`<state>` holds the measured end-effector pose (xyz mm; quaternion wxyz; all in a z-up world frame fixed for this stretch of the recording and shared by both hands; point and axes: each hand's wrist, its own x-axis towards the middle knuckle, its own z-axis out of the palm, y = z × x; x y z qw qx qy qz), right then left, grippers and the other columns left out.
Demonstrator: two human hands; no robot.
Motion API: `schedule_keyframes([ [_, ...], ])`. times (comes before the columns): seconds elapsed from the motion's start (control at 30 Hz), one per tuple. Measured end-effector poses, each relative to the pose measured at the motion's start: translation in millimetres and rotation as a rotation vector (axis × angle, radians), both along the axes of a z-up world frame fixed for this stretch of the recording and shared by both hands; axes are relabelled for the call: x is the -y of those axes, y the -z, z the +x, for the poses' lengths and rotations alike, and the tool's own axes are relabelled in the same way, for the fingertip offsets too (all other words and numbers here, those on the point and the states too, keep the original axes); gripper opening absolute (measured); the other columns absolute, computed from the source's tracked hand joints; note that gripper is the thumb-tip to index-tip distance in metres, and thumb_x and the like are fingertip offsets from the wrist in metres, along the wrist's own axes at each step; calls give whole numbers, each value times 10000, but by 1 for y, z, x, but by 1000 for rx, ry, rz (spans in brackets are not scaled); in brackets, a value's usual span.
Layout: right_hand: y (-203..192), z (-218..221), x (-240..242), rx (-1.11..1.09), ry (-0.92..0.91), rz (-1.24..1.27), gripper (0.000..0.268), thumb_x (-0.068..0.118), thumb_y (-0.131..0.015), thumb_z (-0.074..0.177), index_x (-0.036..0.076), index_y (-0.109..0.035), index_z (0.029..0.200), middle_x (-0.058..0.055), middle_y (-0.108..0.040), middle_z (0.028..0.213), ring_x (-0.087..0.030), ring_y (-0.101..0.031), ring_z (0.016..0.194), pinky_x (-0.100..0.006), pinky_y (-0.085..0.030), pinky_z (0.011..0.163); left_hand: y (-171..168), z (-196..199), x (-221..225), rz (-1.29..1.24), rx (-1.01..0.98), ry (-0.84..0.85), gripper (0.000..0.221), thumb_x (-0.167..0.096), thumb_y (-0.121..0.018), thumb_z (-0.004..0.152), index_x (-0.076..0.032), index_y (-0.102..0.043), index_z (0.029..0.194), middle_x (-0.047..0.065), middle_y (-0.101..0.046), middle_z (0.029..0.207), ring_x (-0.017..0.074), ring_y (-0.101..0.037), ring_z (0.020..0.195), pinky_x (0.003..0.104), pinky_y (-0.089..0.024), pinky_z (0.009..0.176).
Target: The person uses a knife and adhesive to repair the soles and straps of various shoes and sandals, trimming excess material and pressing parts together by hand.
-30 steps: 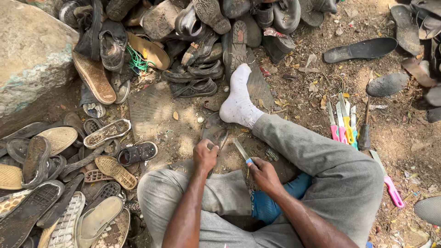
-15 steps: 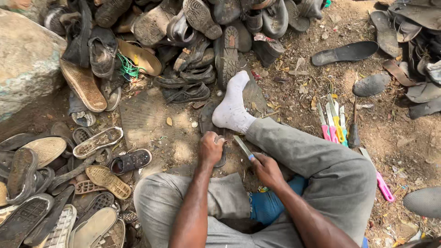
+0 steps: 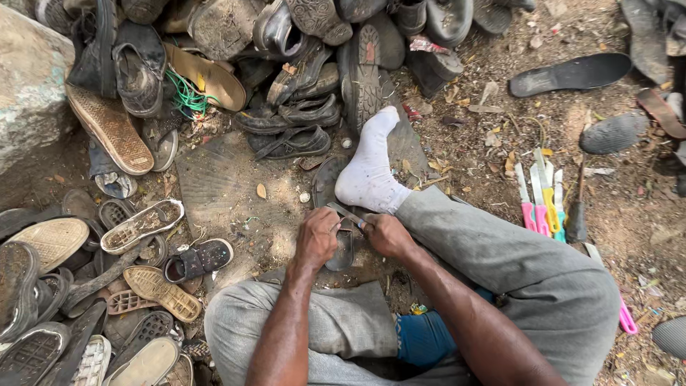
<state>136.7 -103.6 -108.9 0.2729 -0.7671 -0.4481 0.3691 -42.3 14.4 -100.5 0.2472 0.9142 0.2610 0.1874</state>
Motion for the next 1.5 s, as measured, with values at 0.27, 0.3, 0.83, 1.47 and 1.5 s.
schedule_keyframes([
  [0.27,-52,-8,31,35,-69,-113,307,313,-514,1038,53,-678,1043,-224,-716,925,-428,-697,839,-533,-530,789,-35,2,10,-234,165,-167,44,-74,-736,868,-58,-695,869,93,-708,949,232,-674,924,392,-556,821],
  [0.3,-63,-10,48,38,-46,-90,286,310,-526,1000,85,-678,1089,-221,-718,910,-437,-690,832,-543,-525,763,-40,3,7,-231,169,-167,44,-74,-736,868,-58,-695,869,93,-708,949,232,-674,924,392,-556,821],
  [0.83,-59,-59,84,246,17,-181,298,419,-539,979,197,-709,1083,-212,-738,857,-447,-692,841,-566,-528,770,-11,-24,-29,-1171,1222,-634,68,-109,-594,997,-47,-575,975,97,-681,828,210,-660,703,354,-556,718],
  [1.47,-82,-47,-41,321,-381,-197,412,230,-459,971,244,-635,1343,-219,-726,934,-403,-727,816,-523,-578,716,-28,-10,-29,-1409,1253,-561,194,-209,-700,927,-37,-662,845,29,-522,591,147,-452,412,310,-432,455],
  [1.5,-87,-46,-32,358,-365,-111,399,223,-475,959,238,-655,1314,-213,-729,887,-399,-726,795,-526,-573,698,-30,-7,-28,-1410,1252,-560,194,-209,-700,927,-37,-662,845,29,-522,591,147,-452,412,310,-432,455],
])
